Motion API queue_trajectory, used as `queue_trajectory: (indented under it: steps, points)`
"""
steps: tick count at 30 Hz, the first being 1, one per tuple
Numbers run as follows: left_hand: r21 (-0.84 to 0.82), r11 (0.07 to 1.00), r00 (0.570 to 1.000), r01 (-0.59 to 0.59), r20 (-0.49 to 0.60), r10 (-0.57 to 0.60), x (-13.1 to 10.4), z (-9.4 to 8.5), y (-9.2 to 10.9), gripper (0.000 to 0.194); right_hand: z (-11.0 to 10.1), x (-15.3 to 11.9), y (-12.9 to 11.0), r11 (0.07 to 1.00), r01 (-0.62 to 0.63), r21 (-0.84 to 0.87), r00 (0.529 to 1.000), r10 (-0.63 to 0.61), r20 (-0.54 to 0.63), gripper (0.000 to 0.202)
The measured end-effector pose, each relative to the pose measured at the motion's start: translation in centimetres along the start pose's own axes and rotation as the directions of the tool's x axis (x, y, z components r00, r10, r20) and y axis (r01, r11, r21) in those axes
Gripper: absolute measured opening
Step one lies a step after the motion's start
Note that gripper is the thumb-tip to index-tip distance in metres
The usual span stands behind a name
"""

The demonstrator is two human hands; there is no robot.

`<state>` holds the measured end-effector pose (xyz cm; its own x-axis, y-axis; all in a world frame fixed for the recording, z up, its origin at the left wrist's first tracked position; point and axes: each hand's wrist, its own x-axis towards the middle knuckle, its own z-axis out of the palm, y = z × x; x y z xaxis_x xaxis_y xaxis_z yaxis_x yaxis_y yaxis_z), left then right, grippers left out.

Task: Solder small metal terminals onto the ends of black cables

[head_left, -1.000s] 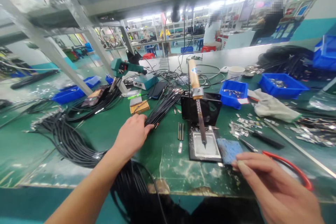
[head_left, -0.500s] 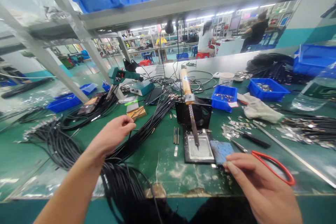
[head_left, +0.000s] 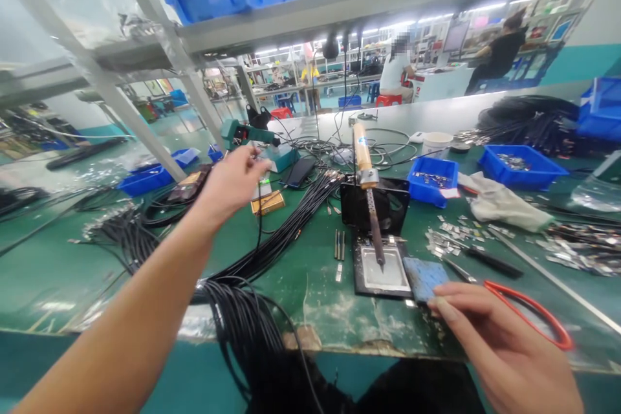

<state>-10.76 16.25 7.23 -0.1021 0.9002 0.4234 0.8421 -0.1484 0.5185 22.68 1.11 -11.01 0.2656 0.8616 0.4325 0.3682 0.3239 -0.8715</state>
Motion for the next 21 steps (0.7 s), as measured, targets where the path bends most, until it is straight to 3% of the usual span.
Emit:
queue_trajectory:
  steps: [2,5,8,11,15,18,21]
  points:
    - [0.117,0.993,0.995,0.004,0.103,-0.016,-0.7,2.5,-0.8,0.033,-0.1,-0.1,0.1,1.000,-0.006,-0.013,1.000,0.006,0.004,0.015]
    - [0.210,0.978,0.948,-0.010,0.314,-0.058,-3.6,5.4,-1.5,0.033,-0.2,-0.1,0.3,1.000,0.002,-0.024,1.000,-0.001,0.029,0.013]
    - [0.241,0.971,0.882,-0.002,0.458,-0.112,-6.0,6.7,-1.8,0.034,-0.2,0.1,0.3,1.000,0.013,-0.023,0.999,-0.012,0.049,0.011]
    - [0.211,0.977,0.851,0.043,0.504,-0.147,-6.2,6.7,-1.9,0.034,-0.3,0.1,0.2,1.000,0.022,-0.018,0.999,-0.021,0.037,0.011]
    - [0.040,0.990,0.844,0.136,0.519,-0.137,-4.5,3.9,-1.5,0.027,-0.4,0.0,0.3,1.000,0.017,-0.018,0.998,-0.016,0.060,0.008]
    - [-0.218,0.955,0.884,0.201,0.460,-0.081,-3.2,-0.7,-0.1,0.011,-0.4,0.0,0.4,1.000,0.012,-0.015,0.998,-0.011,0.063,0.006]
    - [-0.496,0.846,0.960,0.195,0.272,-0.061,-3.1,-5.9,1.4,0.019,-0.4,0.0,0.4,1.000,0.007,0.004,0.998,-0.007,0.057,0.006]
